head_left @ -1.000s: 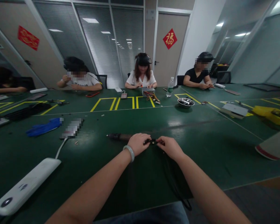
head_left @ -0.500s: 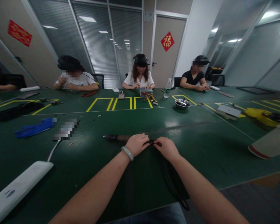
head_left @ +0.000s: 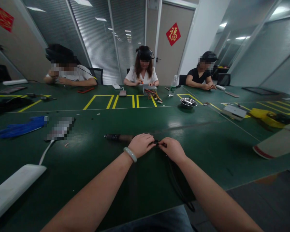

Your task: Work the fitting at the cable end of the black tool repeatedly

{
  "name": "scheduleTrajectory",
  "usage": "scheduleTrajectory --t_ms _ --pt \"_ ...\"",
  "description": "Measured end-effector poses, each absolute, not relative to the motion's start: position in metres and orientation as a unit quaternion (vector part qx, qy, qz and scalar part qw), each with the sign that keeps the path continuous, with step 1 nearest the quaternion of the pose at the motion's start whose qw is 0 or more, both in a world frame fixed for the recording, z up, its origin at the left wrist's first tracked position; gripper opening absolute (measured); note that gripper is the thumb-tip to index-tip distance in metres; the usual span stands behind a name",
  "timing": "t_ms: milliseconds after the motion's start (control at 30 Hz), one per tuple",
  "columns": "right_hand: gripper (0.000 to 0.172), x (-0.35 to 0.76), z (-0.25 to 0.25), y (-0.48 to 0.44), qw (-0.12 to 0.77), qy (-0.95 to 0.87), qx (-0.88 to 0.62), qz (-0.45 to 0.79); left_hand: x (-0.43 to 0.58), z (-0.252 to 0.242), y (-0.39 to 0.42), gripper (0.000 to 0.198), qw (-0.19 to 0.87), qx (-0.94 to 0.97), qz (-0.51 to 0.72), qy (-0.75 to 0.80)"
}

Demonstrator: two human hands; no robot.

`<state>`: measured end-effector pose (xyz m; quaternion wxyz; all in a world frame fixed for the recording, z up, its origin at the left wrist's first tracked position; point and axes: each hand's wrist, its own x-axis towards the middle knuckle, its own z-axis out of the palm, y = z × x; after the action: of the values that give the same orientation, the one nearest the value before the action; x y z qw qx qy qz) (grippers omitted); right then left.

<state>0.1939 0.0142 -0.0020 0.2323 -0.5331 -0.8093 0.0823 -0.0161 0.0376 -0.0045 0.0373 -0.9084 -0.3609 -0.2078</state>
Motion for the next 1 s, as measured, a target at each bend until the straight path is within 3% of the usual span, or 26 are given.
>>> scheduleTrajectory --t_ms 533,1000 --pt "0.011 0.189 -0.009 0.013 0.239 -0.820 -0.519 0.028 -0.015 -0.004 0.030 0.013 0.020 -0.899 -0.226 -0.374" --pt "0.008 0.182 -0.011 0.011 0.178 -0.801 -0.571 -0.027 -0.012 -0.007 0.033 0.011 0.028 -0.895 -0.216 -0.390"
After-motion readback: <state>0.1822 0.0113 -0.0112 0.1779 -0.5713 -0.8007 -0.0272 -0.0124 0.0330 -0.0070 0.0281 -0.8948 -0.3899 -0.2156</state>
